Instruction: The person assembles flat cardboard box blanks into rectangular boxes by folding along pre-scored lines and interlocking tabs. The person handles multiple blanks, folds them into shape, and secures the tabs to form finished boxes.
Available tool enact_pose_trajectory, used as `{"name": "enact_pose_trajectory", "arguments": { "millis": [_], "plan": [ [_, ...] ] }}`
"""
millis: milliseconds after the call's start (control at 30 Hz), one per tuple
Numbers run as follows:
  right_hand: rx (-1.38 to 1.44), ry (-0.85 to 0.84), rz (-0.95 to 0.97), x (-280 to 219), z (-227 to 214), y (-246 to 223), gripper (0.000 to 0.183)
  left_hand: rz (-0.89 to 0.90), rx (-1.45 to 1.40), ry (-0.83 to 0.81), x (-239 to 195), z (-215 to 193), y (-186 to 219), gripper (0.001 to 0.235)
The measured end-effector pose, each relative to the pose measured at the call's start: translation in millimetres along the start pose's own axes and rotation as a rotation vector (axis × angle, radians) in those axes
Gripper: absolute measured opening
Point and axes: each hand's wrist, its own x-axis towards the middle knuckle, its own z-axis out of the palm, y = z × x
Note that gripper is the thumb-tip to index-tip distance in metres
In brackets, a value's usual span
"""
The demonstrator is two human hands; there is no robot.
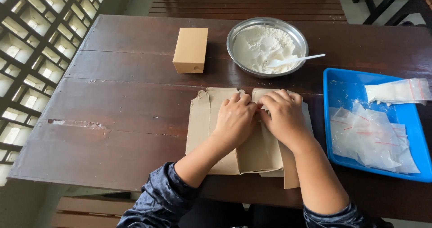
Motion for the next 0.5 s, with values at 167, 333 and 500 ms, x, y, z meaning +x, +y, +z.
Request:
{"name": "enact_pose_trajectory", "arguments": {
  "millis": [167, 333, 500],
  "plan": [
    [-0.076, -0.006, 0.021, -1.0, 0.9, -3.5, 0.014, -0.001, -0.050, -0.060, 1.4, -10.1, -1.4, 0.014],
    [-0.102, 0.007, 0.026, 0.2, -7.4, -9.0, 0.010, -0.029, -0.105, -0.077, 1.7, -18.3, -2.4, 0.014],
    [-0.045, -0.092, 0.086, -1.5, -17.3, -9.9, 0.014, -0.024, -0.116, -0.088, -0.1, -15.0, -4.9, 0.008]
  ]
}}
